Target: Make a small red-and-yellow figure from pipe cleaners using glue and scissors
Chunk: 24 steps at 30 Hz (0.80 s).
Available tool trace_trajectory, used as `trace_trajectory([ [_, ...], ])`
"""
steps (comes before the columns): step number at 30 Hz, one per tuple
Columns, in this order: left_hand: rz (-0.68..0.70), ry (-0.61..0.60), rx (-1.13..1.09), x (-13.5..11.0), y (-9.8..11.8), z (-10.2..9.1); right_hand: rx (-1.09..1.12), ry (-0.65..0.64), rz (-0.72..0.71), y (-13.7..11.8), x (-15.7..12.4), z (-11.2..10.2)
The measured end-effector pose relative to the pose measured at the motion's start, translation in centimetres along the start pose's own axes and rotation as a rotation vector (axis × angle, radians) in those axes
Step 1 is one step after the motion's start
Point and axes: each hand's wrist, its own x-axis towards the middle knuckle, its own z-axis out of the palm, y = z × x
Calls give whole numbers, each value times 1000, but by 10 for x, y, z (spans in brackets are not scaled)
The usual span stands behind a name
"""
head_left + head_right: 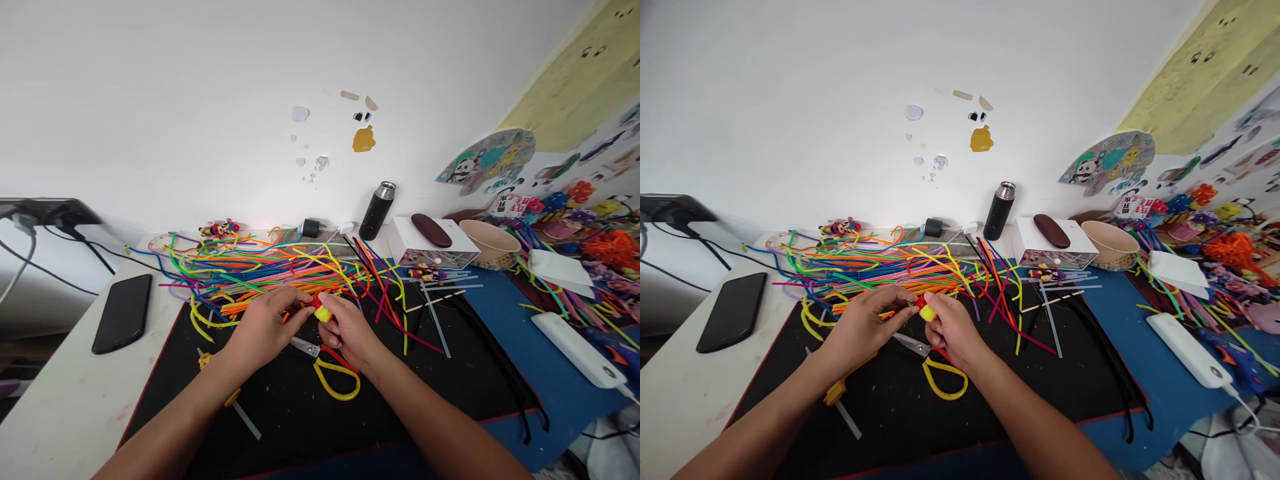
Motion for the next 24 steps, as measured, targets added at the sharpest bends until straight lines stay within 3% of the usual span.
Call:
trace_trajectory([
  [14,112,99,60,0,0,9,4,30,-25,2,0,2],
  [20,96,22,20,2,1,3,7,26,-25,2,-1,1],
  [24,127,67,31,1,0,5,3,20,-18,2,-2,0],
])
